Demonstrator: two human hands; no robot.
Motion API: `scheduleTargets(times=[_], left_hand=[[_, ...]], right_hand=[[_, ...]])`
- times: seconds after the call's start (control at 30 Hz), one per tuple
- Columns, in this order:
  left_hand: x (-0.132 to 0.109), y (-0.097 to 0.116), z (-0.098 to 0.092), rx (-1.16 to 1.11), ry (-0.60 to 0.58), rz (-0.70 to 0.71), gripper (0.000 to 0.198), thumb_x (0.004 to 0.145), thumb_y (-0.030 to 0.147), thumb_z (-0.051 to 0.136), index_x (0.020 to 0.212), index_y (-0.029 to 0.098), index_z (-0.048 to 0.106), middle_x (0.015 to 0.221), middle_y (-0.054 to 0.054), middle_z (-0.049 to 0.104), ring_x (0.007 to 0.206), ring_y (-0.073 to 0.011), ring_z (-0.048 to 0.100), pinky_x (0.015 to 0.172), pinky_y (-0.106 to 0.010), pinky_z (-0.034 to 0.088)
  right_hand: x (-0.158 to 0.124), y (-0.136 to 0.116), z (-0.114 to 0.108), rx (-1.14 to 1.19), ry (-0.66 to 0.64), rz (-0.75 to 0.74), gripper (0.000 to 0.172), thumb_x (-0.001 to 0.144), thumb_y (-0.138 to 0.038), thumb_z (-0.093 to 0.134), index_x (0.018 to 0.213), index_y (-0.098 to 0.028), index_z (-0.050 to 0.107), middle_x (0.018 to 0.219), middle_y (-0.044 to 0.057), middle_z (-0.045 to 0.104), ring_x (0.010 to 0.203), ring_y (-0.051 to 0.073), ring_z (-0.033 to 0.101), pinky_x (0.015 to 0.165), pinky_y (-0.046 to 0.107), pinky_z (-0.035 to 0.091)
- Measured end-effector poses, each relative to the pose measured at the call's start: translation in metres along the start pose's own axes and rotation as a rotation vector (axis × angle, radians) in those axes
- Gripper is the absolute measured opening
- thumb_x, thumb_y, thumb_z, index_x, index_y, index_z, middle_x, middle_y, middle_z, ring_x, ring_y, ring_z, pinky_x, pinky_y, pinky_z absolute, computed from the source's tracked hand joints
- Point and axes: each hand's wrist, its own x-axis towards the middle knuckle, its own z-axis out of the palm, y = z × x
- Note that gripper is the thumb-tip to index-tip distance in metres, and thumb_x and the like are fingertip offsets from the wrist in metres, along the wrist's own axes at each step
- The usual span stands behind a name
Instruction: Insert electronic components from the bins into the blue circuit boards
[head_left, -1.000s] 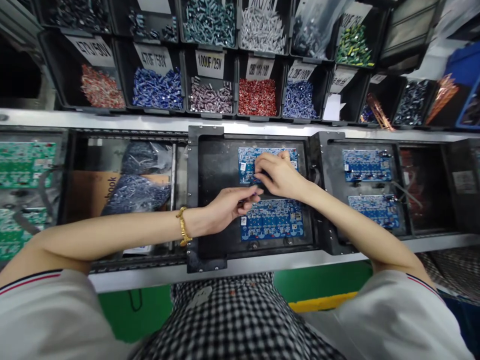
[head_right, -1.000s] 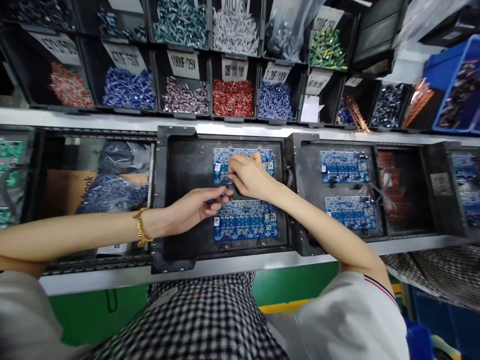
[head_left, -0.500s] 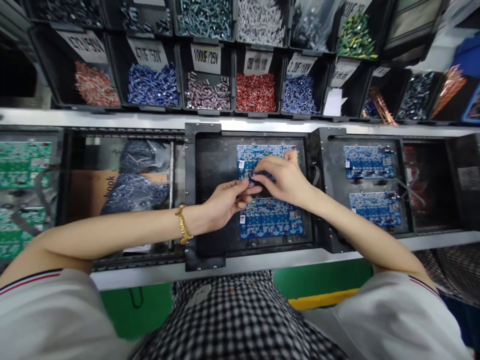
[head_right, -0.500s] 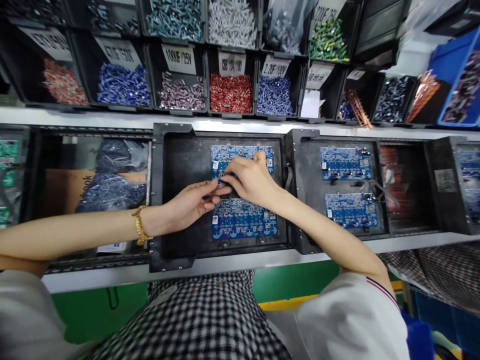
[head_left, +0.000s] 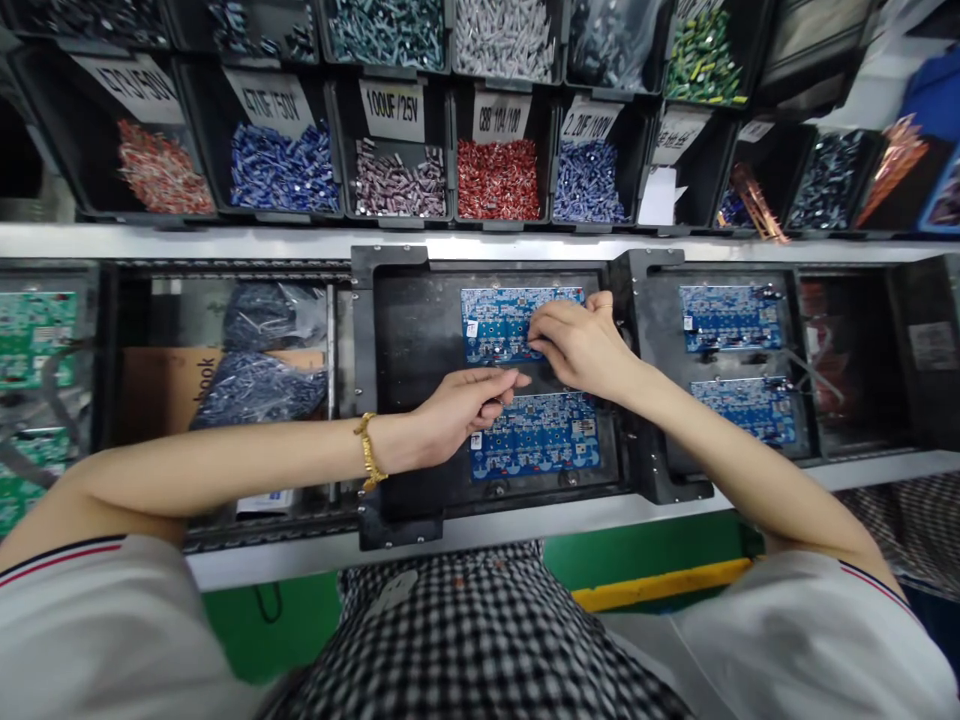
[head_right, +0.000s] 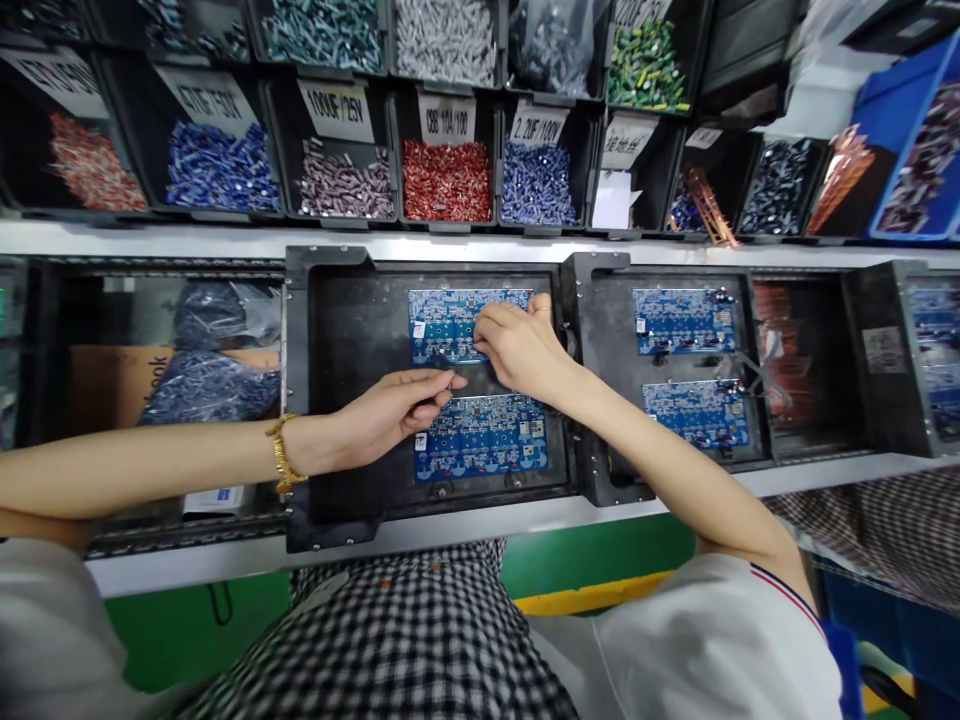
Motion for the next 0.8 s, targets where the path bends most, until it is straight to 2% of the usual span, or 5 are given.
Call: scheduleTargets(times=[0.13,0.4,0.53,0.67,0.8], left_hand=[[0.002,0.001,0.0,-0.041,0.011,0.007,0.017,0.088,0.007,0.05,0.092,0.004,0.067,0.074,-0.003,0.053,0.048,-0.0004,0.037,0.043,-0.015,0.02],[0.0,-0.004,0.003,-0.078,0.04,-0.039,0.024,0.094,0.018,0.046,0.084,0.004,0.064,0.067,-0.001,0.047,0.047,-0.0021,0.035,0.041,-0.015,0.02],[0.001,-0.007,0.006,-0.097,0.04,-0.041,0.028,0.096,0.023,0.042,0.083,0.006,0.061,0.066,0.0,0.049,0.047,-0.0034,0.038,0.043,-0.015,0.025],[0.002,-0.005,0.014,-0.13,-0.042,-0.067,0.028,0.096,0.02,0.04,0.077,0.009,0.055,0.066,-0.002,0.052,0.05,-0.0051,0.042,0.048,-0.017,0.032],[-0.001,-0.004,0.019,-0.087,-0.033,-0.089,0.023,0.095,0.009,0.036,0.093,0.006,0.059,0.082,-0.009,0.063,0.06,-0.007,0.051,0.057,-0.019,0.04]], right_hand=[[-0.001,-0.004,0.0,-0.075,0.003,-0.027,0.026,0.091,-0.018,0.036,0.088,-0.016,0.061,0.097,0.007,0.065,0.087,0.023,0.053,0.078,0.039,0.02],[-0.003,-0.008,0.006,-0.147,0.018,-0.006,0.028,0.093,-0.023,0.037,0.09,-0.014,0.064,0.098,0.01,0.065,0.088,0.024,0.054,0.083,0.043,0.022],[-0.011,-0.02,-0.007,0.095,0.086,0.08,0.022,0.091,-0.032,0.048,0.086,-0.017,0.063,0.091,0.006,0.069,0.084,0.022,0.058,0.08,0.038,0.021],[-0.021,-0.025,-0.021,0.344,0.023,0.017,0.016,0.087,-0.03,0.051,0.081,-0.019,0.062,0.085,0.001,0.069,0.078,0.017,0.06,0.074,0.033,0.021],[-0.025,-0.002,-0.017,0.07,0.076,0.106,0.02,0.088,-0.024,0.044,0.082,-0.018,0.061,0.088,0.004,0.067,0.081,0.021,0.057,0.076,0.035,0.02]])
